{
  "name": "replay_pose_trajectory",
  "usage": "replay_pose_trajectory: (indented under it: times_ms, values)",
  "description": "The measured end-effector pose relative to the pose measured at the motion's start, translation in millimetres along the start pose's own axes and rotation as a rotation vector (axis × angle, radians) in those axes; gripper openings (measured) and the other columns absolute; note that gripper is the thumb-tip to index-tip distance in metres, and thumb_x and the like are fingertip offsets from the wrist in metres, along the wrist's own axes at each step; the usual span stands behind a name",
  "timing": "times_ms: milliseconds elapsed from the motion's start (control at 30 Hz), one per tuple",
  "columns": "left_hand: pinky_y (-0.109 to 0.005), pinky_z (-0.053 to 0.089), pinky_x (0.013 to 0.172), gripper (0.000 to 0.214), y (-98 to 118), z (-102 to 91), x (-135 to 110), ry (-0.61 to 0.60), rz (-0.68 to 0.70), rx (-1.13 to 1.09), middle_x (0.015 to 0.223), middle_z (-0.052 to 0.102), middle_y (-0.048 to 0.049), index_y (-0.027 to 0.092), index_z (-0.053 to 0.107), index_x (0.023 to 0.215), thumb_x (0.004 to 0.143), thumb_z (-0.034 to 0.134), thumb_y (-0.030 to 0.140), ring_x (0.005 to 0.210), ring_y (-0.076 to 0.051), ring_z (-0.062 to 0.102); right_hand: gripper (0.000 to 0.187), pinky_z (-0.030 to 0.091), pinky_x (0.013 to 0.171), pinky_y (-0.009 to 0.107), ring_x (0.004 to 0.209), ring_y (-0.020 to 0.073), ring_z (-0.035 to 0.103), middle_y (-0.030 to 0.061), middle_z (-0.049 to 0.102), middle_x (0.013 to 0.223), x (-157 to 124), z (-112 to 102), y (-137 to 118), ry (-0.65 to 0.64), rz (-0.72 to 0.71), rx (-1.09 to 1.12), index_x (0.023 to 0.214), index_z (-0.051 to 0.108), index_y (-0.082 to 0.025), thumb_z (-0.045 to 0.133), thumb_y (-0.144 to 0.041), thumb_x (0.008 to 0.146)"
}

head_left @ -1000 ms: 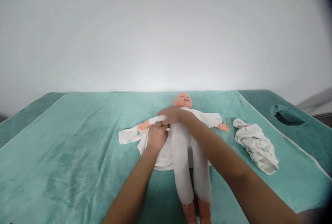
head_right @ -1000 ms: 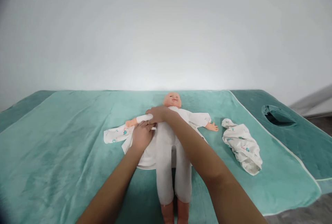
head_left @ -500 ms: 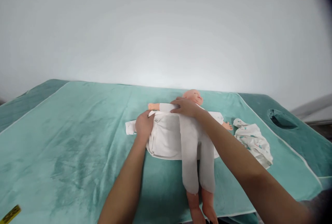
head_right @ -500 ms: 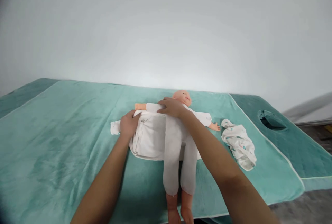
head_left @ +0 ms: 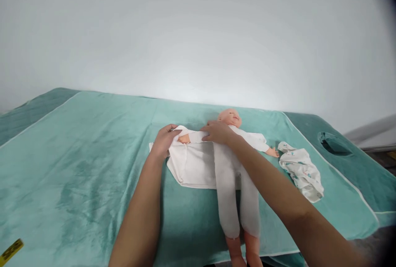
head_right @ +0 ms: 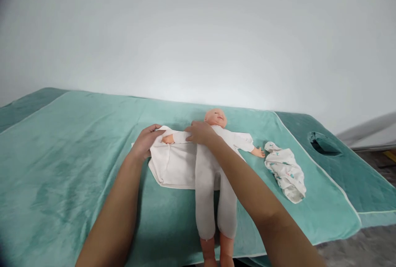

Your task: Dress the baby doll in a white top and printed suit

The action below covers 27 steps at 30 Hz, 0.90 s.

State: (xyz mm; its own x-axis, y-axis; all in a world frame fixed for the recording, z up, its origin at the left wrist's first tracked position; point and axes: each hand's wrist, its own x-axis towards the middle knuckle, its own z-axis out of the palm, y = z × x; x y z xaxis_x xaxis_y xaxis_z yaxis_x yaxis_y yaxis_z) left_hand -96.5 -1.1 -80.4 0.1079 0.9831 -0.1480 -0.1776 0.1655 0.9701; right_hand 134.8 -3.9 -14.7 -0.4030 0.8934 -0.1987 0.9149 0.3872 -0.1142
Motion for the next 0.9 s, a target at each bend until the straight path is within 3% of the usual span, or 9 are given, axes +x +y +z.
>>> replay_pose_trajectory:
  times_ms: [167, 333, 433, 533, 600, 700, 800, 900]
  values:
    - [-0.025, 0.044, 0.054, 0.033, -13.7, 25.7, 0.7, -0.076, 0.025, 0.106, 0.072, 0.065, 0.0004, 0.019, 0.065, 0.096, 0.074, 0.071, 0.042, 0.060, -0.015, 0.059, 0.032, 0.041, 0.078, 0.036, 0.101, 0.0295, 0.060, 0.0129, 0.062, 0.112, 10.4, 16.2, -4.7, 0.071, -0.081, -0.103, 0.116, 0.067, -0.022, 0.062, -0.040, 0.090]
    - [-0.022, 0.044, 0.060, 0.031, -25.1, 75.2, -25.5, -0.322, 0.143, 0.070, 0.078, 0.062, 0.0013, 0.021, 0.064, 0.107, 0.085, 0.065, 0.043, 0.065, -0.012, 0.056, 0.039, 0.042, 0.090, 0.039, 0.109, 0.0276, 0.057, 0.0098, 0.062, 0.120, 0.8, 38.0, 19.4, 0.288, -0.104, 0.008, 0.124, 0.063, -0.025, 0.057, -0.017, 0.086]
    - [-0.019, 0.037, 0.053, 0.030, -26.5, 84.9, -39.8, -0.300, 0.115, 0.059, 0.071, 0.053, 0.0041, 0.022, 0.063, 0.102, 0.088, 0.062, 0.048, 0.059, -0.009, 0.049, 0.040, 0.040, 0.101, 0.043, 0.121, 0.0295, 0.051, 0.0112, 0.058, 0.130, -33.9, 54.3, 45.7, 0.570, 0.050, 0.148, 0.128, 0.062, -0.025, 0.056, -0.022, 0.089]
    - [-0.018, 0.032, 0.047, 0.032, -22.3, 79.8, -43.7, -0.201, 0.068, -0.031, 0.068, 0.050, 0.0058, 0.021, 0.062, 0.093, 0.083, 0.068, 0.051, 0.054, -0.007, 0.045, 0.033, 0.043, 0.096, 0.044, 0.110, 0.0293, 0.056, 0.0132, 0.063, 0.118, -84.9, 69.2, 72.4, 0.799, 0.365, 0.307, 0.119, 0.065, -0.022, 0.049, -0.037, 0.094]
    - [-0.018, 0.031, 0.045, 0.033, -17.0, 74.8, -42.5, -0.145, 0.030, -0.147, 0.065, 0.049, 0.0070, 0.020, 0.062, 0.089, 0.078, 0.075, 0.049, 0.051, -0.006, 0.044, 0.035, 0.046, 0.088, 0.041, 0.094, 0.0276, 0.060, 0.0112, 0.067, 0.098, -115.4, 75.8, 83.4, 0.744, 0.529, 0.418, 0.098, 0.069, -0.020, 0.050, -0.048, 0.092]
    - [-0.017, 0.032, 0.044, 0.033, -9.4, 68.6, -38.5, -0.100, -0.009, -0.301, 0.063, 0.051, 0.0076, 0.020, 0.063, 0.086, 0.073, 0.081, 0.044, 0.048, -0.005, 0.044, 0.048, 0.048, 0.078, 0.036, 0.079, 0.0246, 0.061, 0.0065, 0.067, 0.076, -140.4, 78.7, 83.9, 0.522, 0.611, 0.688, 0.078, 0.067, -0.019, 0.048, -0.061, 0.090]
    - [-0.018, 0.042, 0.050, 0.030, -8.1, 62.1, -32.1, -0.097, -0.004, -0.397, 0.068, 0.060, 0.0050, 0.018, 0.066, 0.089, 0.073, 0.082, 0.037, 0.053, -0.007, 0.054, 0.047, 0.052, 0.083, 0.036, 0.087, 0.0253, 0.065, 0.0058, 0.072, 0.083, -141.5, 74.0, 71.5, 0.440, 0.593, 1.074, 0.081, 0.069, -0.020, 0.051, -0.063, 0.089]
    - [-0.022, 0.054, 0.067, 0.030, -13.5, 55.9, -24.9, -0.079, -0.002, -0.459, 0.082, 0.071, -0.0001, 0.017, 0.069, 0.096, 0.073, 0.082, 0.032, 0.073, -0.013, 0.067, 0.039, 0.056, 0.088, 0.037, 0.096, 0.0258, 0.069, 0.0076, 0.075, 0.103, -132.4, 65.2, 56.9, 0.377, 0.541, 1.487, 0.092, 0.069, -0.023, 0.059, -0.060, 0.087]
